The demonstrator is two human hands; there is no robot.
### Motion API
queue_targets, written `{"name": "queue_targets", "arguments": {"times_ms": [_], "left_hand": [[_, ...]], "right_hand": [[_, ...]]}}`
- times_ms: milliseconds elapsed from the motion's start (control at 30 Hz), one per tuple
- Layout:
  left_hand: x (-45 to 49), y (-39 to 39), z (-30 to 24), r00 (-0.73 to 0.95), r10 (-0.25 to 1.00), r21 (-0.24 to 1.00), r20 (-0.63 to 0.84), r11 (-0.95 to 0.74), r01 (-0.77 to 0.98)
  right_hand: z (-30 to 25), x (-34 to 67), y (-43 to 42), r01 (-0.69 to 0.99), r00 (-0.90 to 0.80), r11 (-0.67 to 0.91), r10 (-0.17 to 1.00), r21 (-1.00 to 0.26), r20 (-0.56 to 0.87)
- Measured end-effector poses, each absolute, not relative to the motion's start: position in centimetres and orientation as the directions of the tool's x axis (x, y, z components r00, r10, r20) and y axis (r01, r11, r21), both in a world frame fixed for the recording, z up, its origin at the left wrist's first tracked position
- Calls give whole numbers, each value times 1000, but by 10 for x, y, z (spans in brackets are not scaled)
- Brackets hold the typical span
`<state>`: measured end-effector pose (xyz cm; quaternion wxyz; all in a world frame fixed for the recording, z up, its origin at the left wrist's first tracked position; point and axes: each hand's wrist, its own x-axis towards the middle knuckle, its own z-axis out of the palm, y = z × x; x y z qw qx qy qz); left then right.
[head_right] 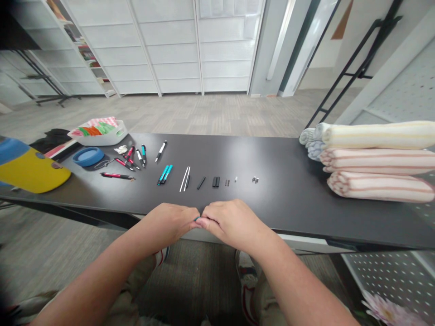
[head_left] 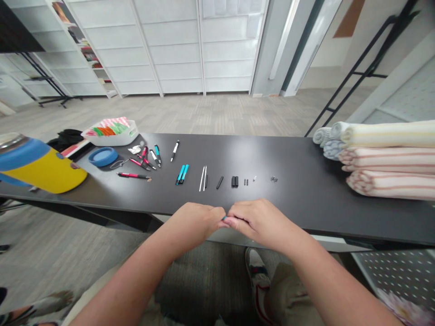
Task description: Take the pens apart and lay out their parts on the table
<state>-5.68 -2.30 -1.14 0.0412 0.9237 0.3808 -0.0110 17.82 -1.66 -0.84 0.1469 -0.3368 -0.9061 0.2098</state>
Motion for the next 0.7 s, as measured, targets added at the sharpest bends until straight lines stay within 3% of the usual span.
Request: {"name": "queue_targets", "arguments": {"times_ms": [700], "left_hand": [[-67, -19, -8, 696, 713, 81, -79, -692, 718]], "right_hand": [[-7, 181, -16, 549, -728, 691, 672, -470, 136]]}}
